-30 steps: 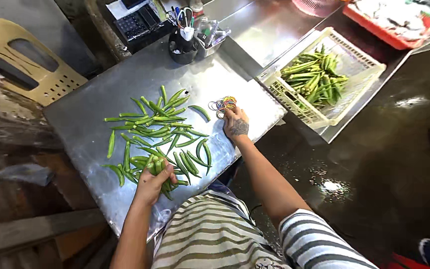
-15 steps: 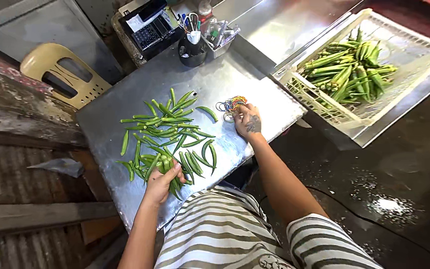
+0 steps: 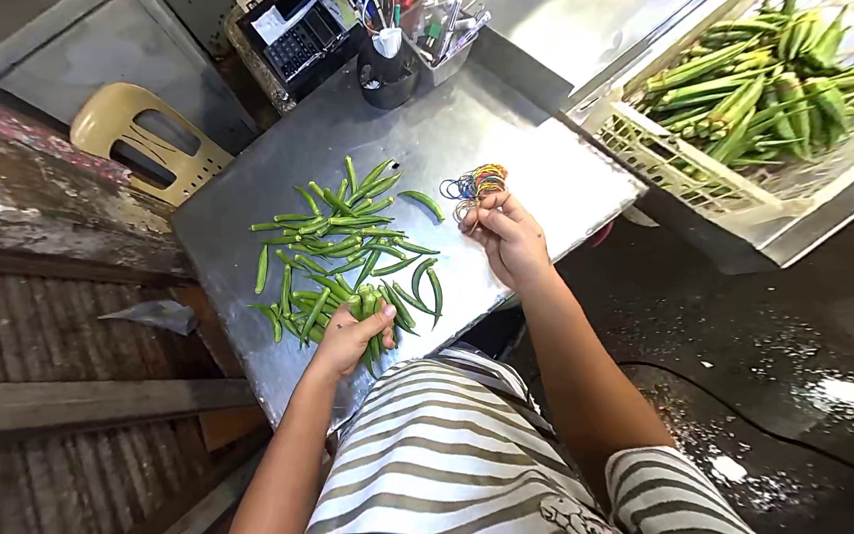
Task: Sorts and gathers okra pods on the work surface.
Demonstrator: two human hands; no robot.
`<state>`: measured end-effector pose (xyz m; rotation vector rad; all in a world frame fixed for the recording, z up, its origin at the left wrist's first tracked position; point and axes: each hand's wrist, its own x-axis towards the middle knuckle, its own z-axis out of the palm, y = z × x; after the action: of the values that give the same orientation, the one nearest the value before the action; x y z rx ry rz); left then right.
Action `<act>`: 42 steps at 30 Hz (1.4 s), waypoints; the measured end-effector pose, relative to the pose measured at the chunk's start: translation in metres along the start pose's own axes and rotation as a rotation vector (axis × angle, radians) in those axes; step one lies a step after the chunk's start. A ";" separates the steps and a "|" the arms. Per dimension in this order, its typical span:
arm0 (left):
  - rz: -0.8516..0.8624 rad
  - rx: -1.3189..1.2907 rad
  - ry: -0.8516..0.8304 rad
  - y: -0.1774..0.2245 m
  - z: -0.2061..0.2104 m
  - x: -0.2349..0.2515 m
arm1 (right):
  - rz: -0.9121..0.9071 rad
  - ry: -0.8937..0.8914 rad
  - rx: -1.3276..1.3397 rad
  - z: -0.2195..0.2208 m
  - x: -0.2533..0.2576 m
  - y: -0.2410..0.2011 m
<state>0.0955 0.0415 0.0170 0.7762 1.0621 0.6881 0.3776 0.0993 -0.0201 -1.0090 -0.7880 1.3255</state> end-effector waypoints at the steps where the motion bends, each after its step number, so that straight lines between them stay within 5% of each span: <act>1: -0.005 0.008 -0.003 -0.001 -0.001 0.001 | 0.068 -0.044 0.090 0.004 -0.009 0.007; 4: -0.018 0.030 -0.023 -0.003 -0.003 0.006 | 0.199 -0.134 0.171 0.015 -0.031 0.030; 10: -0.043 0.072 -0.050 -0.006 -0.001 0.006 | 0.081 -0.401 0.196 0.023 -0.051 0.060; 16: -0.036 0.614 0.043 -0.004 0.008 0.007 | -0.292 -0.738 -0.492 0.055 -0.038 0.029; 19: -0.024 0.994 -0.025 0.011 0.014 0.005 | -0.276 -0.865 -0.857 0.075 -0.040 0.018; 22: 0.067 1.089 -0.120 0.019 0.009 0.000 | -0.127 -0.957 -0.988 0.080 -0.043 0.009; 25: 0.096 0.846 -0.084 0.022 -0.001 -0.009 | -0.071 -0.947 -0.747 0.065 -0.049 0.017; 29: 0.167 0.185 -0.011 0.005 -0.006 -0.012 | -0.052 -0.952 0.082 0.037 -0.062 0.017; 32: 0.282 -0.149 -0.009 -0.013 0.009 -0.005 | 0.039 -0.584 0.743 0.046 -0.084 0.036; 34: 0.408 -0.179 0.033 -0.020 0.025 0.005 | 0.085 -0.453 0.927 0.055 -0.092 0.047; 38: 0.570 0.383 0.172 -0.026 0.041 0.012 | 0.067 -0.351 0.546 0.056 -0.094 0.044; 42: 0.434 1.229 0.153 -0.005 0.043 0.007 | -0.197 -0.320 -0.006 0.059 -0.089 0.027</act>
<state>0.1386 0.0349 0.0219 2.0769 1.4532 0.3907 0.3033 0.0183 -0.0148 -0.7105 -1.1039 1.3292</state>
